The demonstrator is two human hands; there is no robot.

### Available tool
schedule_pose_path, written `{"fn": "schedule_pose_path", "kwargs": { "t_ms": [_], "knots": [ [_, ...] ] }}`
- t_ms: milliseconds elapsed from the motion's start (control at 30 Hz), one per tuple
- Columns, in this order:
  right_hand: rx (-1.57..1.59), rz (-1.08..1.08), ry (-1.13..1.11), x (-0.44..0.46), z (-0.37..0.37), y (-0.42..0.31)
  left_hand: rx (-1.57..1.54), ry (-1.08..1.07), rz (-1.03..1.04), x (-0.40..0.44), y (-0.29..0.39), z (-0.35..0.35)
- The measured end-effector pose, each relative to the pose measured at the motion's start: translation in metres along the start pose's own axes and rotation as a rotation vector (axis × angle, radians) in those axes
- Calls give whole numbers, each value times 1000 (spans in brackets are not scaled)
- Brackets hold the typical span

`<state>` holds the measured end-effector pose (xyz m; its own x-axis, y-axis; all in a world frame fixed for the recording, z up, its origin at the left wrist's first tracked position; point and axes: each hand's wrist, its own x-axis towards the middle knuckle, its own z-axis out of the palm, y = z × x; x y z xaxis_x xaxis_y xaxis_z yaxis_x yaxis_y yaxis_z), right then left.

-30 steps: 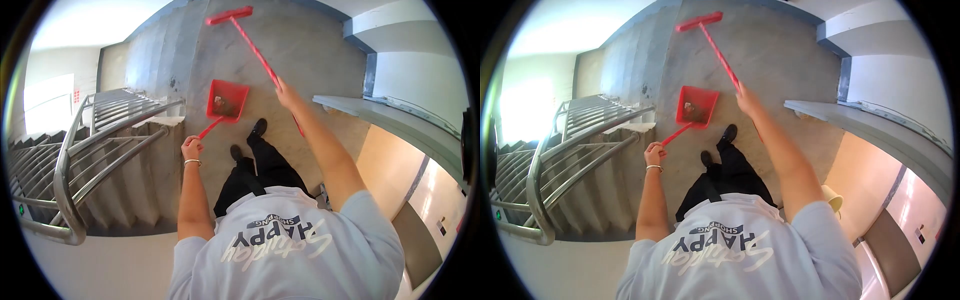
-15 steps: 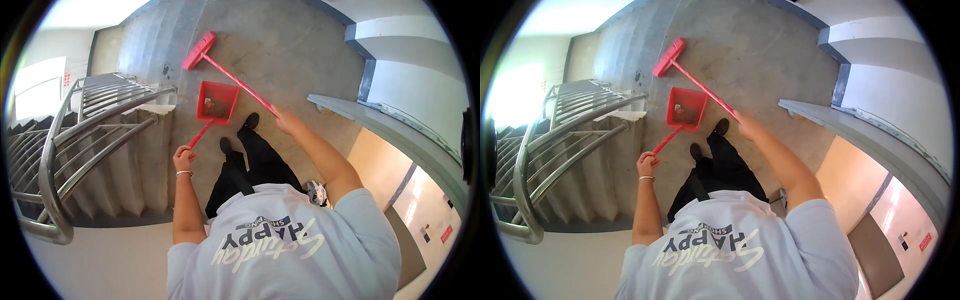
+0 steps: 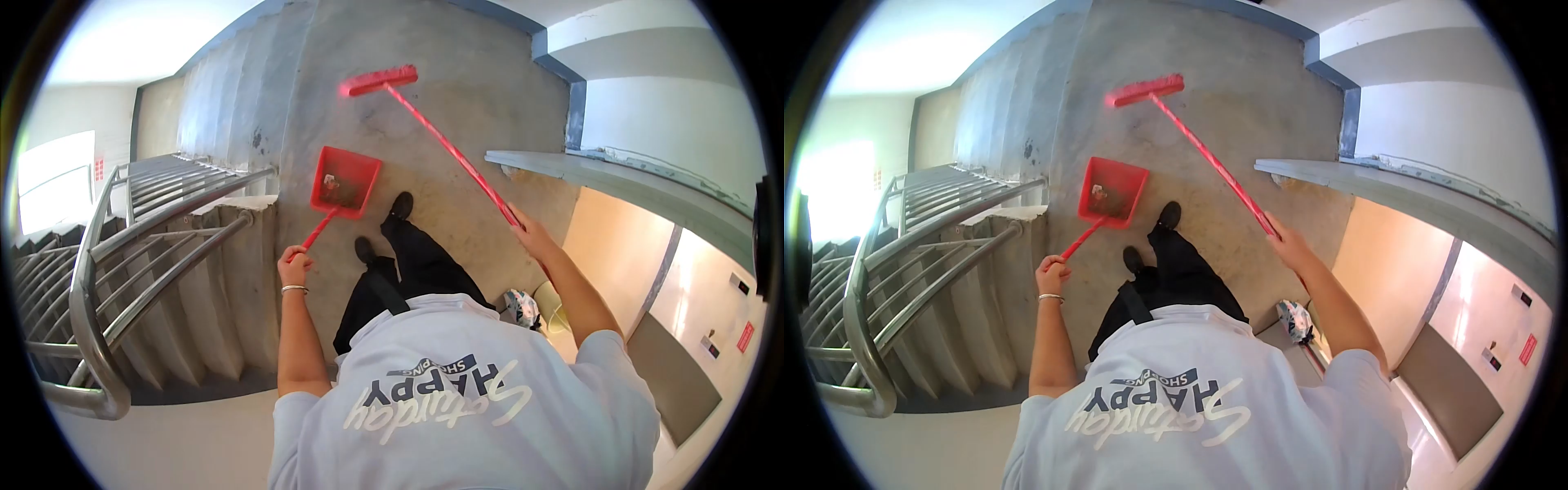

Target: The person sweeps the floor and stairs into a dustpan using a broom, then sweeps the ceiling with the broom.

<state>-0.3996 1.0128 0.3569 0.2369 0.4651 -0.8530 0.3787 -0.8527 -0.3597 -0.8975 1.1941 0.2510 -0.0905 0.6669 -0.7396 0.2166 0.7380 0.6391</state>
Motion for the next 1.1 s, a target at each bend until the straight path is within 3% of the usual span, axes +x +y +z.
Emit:
{"fn": "schedule_pose_path", "kwargs": {
  "t_ms": [100,233,300,367,433,500,533,600,733,933,1000,1100],
  "knots": [
    [19,-284,247,47,40,12,35,-30,27,9,8,-4],
    [-67,-169,318,78,86,-21,69,-83,27,23,13,-3],
    [-206,24,131,51,108,-31,15,-29,7,28,16,1],
    [-117,-286,275,32,162,25,36,-33,6,31,20,1],
    [-92,-237,132,-19,177,32,49,-29,3,36,15,-1],
    [86,28,-210,-74,152,-5,46,-26,18,42,11,-6],
    [85,24,-201,-88,143,-9,41,-31,25,40,13,-6],
    [474,127,-428,-116,129,-7,76,-45,6,37,15,-6],
    [502,195,-399,-144,117,-27,64,-70,31,32,5,-14],
    [288,-93,154,-28,130,2,105,-132,44,31,-1,-28],
    [253,-50,274,6,133,-2,122,-140,46,30,0,-35],
    [353,36,256,12,144,-9,199,-151,67,21,7,-42]
  ]
}}
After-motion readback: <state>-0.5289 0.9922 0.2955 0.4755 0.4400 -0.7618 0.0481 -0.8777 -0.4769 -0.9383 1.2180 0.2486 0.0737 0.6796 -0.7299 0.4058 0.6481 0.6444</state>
